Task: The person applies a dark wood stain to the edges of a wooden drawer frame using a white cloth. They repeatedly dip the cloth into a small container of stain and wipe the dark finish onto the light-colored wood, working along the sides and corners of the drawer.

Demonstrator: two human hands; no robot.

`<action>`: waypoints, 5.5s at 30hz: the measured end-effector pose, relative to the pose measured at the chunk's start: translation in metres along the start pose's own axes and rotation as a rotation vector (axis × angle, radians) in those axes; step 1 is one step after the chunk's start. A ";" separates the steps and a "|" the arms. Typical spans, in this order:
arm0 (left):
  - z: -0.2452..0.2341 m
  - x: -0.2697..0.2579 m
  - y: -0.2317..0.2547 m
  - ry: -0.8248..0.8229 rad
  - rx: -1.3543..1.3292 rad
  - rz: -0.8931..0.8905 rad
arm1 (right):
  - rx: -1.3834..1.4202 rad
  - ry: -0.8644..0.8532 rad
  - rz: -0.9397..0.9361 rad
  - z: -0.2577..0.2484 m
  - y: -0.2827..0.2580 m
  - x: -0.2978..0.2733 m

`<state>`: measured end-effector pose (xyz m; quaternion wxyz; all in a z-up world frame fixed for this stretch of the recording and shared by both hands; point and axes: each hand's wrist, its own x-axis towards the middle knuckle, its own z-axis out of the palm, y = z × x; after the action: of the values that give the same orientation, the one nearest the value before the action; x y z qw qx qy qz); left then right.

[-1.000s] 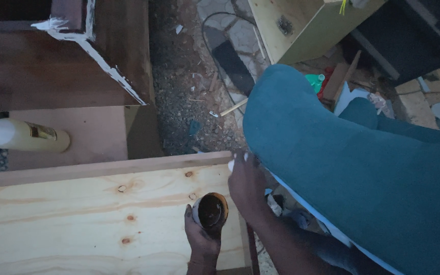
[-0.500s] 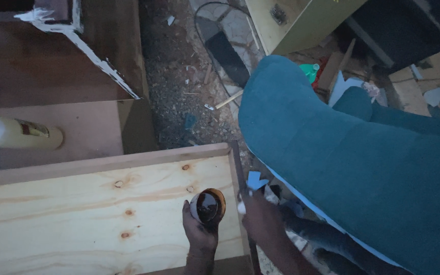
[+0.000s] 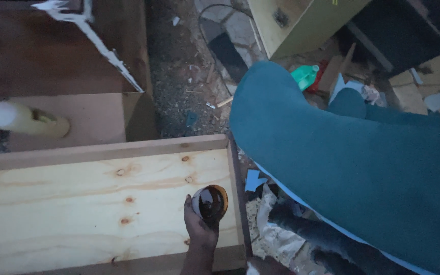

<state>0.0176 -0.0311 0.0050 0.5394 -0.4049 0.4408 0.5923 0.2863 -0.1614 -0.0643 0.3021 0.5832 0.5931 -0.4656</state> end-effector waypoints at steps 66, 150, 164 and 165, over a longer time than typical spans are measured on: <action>-0.010 -0.140 -0.045 -0.210 -0.064 0.020 | 0.187 0.468 -0.297 -0.223 -0.206 -0.244; -0.067 -0.110 -0.045 -0.012 -0.023 0.206 | 0.403 0.314 -0.360 -0.177 -0.182 -0.219; -0.174 -0.027 -0.007 0.359 0.467 0.307 | 0.824 -0.061 -0.218 -0.136 -0.175 -0.200; -0.167 -0.057 0.000 0.360 0.463 0.301 | 0.819 -0.061 -0.214 -0.132 -0.167 -0.182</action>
<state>0.0231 -0.2076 0.0124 0.4368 -0.3001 0.7070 0.4684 0.1730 -0.0975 0.1842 0.0128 0.5762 0.4071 -0.7086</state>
